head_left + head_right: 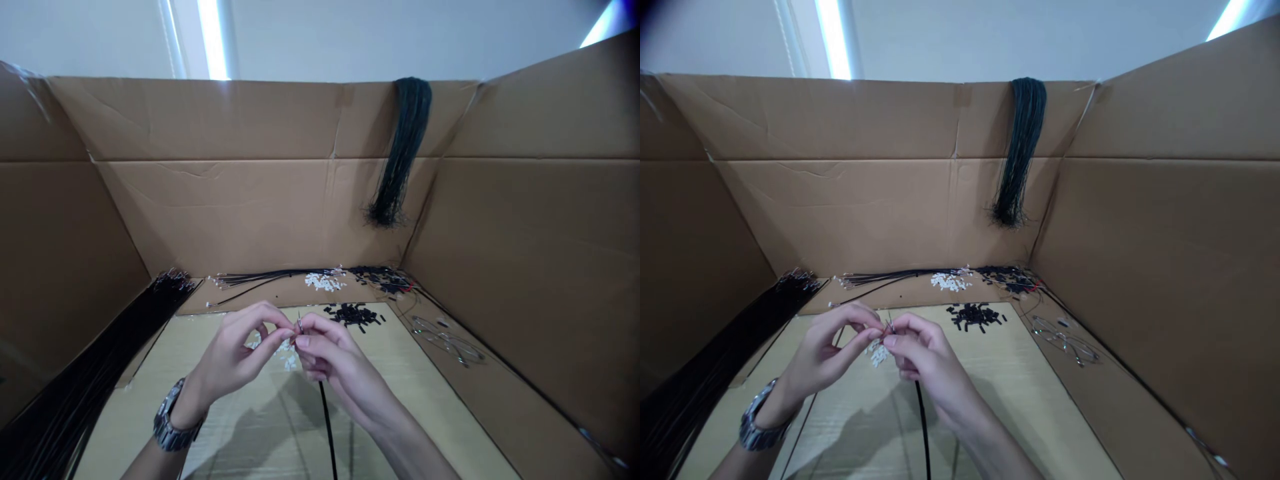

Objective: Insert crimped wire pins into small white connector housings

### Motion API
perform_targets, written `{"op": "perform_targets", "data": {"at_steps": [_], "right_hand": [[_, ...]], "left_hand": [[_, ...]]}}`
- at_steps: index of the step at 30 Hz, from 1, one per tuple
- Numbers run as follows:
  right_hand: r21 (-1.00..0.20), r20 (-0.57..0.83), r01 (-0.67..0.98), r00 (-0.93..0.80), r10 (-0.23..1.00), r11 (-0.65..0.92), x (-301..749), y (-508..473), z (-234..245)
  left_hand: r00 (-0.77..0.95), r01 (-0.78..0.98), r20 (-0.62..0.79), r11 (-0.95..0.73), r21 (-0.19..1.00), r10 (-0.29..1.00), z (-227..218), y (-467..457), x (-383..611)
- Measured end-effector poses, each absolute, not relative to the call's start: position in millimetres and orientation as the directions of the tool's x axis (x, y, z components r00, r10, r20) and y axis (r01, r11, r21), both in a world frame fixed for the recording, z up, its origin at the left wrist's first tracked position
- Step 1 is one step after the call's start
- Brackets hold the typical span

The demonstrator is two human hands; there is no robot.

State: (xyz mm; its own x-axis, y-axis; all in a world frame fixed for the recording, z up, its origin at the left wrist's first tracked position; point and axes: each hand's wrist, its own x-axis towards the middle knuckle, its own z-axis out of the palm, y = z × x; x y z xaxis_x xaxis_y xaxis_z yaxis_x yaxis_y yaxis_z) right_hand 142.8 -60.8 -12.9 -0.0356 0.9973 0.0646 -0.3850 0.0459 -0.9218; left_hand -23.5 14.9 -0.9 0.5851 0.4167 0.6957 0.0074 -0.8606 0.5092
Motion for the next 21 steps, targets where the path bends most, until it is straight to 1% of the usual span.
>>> {"op": "perform_targets", "data": {"at_steps": [3,6,8,11,15,18,21], "right_hand": [[-0.916,0.149,-0.371,0.047,0.988,0.156,139,-63,-21],[-0.915,0.286,-0.260,0.126,0.950,0.310,133,-64,-28],[-0.910,0.335,-0.201,0.158,0.929,0.363,129,-63,-29],[-0.895,0.338,-0.226,0.220,0.915,0.385,125,-62,-29],[-0.866,0.334,-0.290,0.271,0.903,0.408,121,-62,-31],[-0.862,0.334,-0.308,0.256,0.907,0.404,120,-62,-31],[-0.877,0.329,-0.290,0.219,0.919,0.383,124,-63,-32]], "left_hand": [[0.540,0.021,0.725,-0.869,0.495,0.426,0,14,-22],[0.526,0.042,0.722,-0.862,0.506,0.450,2,10,-21],[0.520,0.050,0.714,-0.852,0.522,0.468,2,7,-21],[0.491,0.061,0.708,-0.831,0.552,0.507,2,2,-20],[0.462,0.058,0.676,-0.780,0.623,0.574,0,0,-18],[0.463,0.012,0.668,-0.758,0.653,0.583,1,-1,-17],[0.464,0.015,0.674,-0.765,0.643,0.575,2,0,-18]]}}
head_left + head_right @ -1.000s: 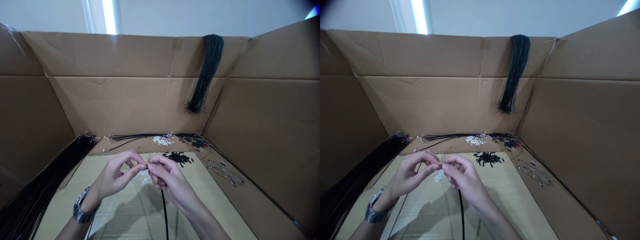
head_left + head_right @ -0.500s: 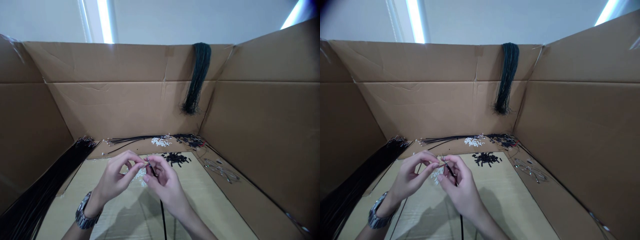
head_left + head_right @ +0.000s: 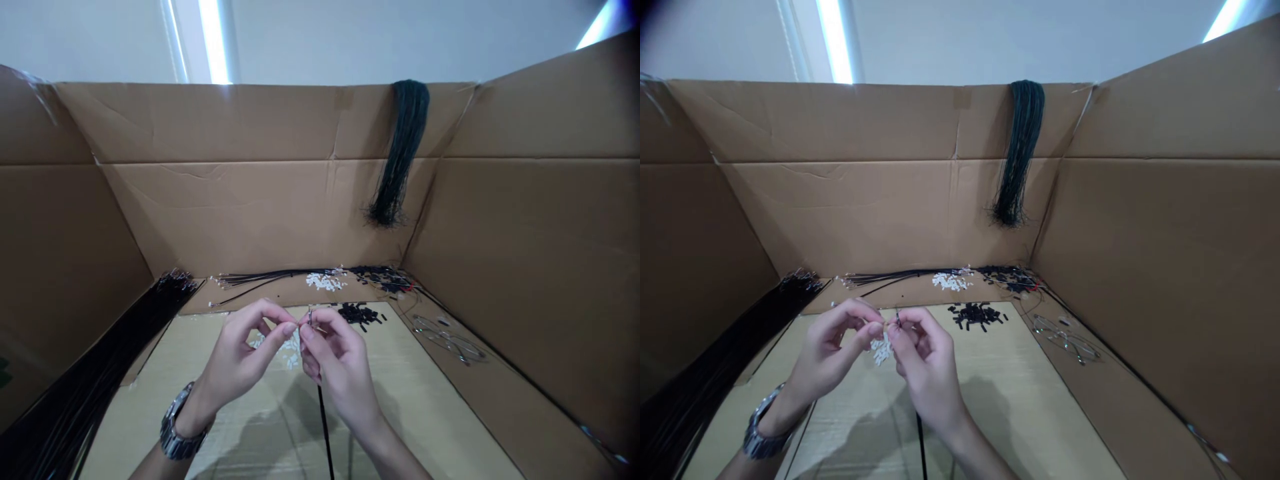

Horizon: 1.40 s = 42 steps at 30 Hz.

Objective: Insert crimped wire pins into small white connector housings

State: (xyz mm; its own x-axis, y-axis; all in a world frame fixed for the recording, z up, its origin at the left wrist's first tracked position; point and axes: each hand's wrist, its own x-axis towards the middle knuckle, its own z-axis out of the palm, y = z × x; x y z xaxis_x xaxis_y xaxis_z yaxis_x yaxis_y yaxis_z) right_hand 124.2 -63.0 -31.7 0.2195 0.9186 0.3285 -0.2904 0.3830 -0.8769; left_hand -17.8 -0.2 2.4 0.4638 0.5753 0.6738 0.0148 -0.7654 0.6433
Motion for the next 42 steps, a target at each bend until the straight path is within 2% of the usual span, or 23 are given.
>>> {"op": "perform_targets", "data": {"at_steps": [5,9,12,14,16,18,20,24,27,38,42], "right_hand": [[-0.894,0.332,-0.226,0.246,0.910,0.388,133,-63,-31],[-0.917,0.318,-0.170,0.234,0.919,0.360,140,-64,-31],[-0.941,0.274,-0.142,0.208,0.939,0.306,153,-65,-37],[-0.958,0.223,-0.137,0.189,0.956,0.250,165,-63,-45],[-0.972,0.165,-0.138,0.167,0.972,0.189,180,-58,-57],[-0.981,0.111,-0.140,0.154,0.982,0.133,194,-51,-71],[-0.987,0.067,-0.136,0.155,0.986,0.088,206,-42,-85],[-0.994,-0.005,-0.113,0.162,0.987,0.013,223,-29,-108],[-0.997,-0.022,-0.077,0.157,0.987,-0.010,229,-23,-110],[-1.000,0.018,-0.001,0.049,0.999,0.018,213,-10,-76],[-0.998,0.054,0.021,0.003,0.999,0.054,203,-12,-63]], "left_hand": [[0.504,0.014,0.664,-0.774,0.633,0.553,1,2,-15],[0.569,0.028,0.582,-0.721,0.692,0.581,-1,4,-16],[0.683,0.095,0.412,-0.633,0.768,0.603,1,12,-23],[0.746,0.206,0.257,-0.580,0.788,0.614,-2,22,-28],[0.794,0.332,0.105,-0.571,0.751,0.599,-15,35,-28],[0.813,0.424,0.017,-0.612,0.667,0.582,-38,46,-24],[0.795,0.504,0.015,-0.675,0.539,0.606,-66,52,-17],[0.780,0.542,-0.008,-0.669,0.508,0.626,-115,51,-6],[0.788,0.536,-0.011,-0.676,0.506,0.616,-133,49,-2],[0.791,0.499,0.051,-0.692,0.521,0.609,-146,47,4],[0.785,0.476,0.088,-0.687,0.549,0.614,-139,50,4]]}}
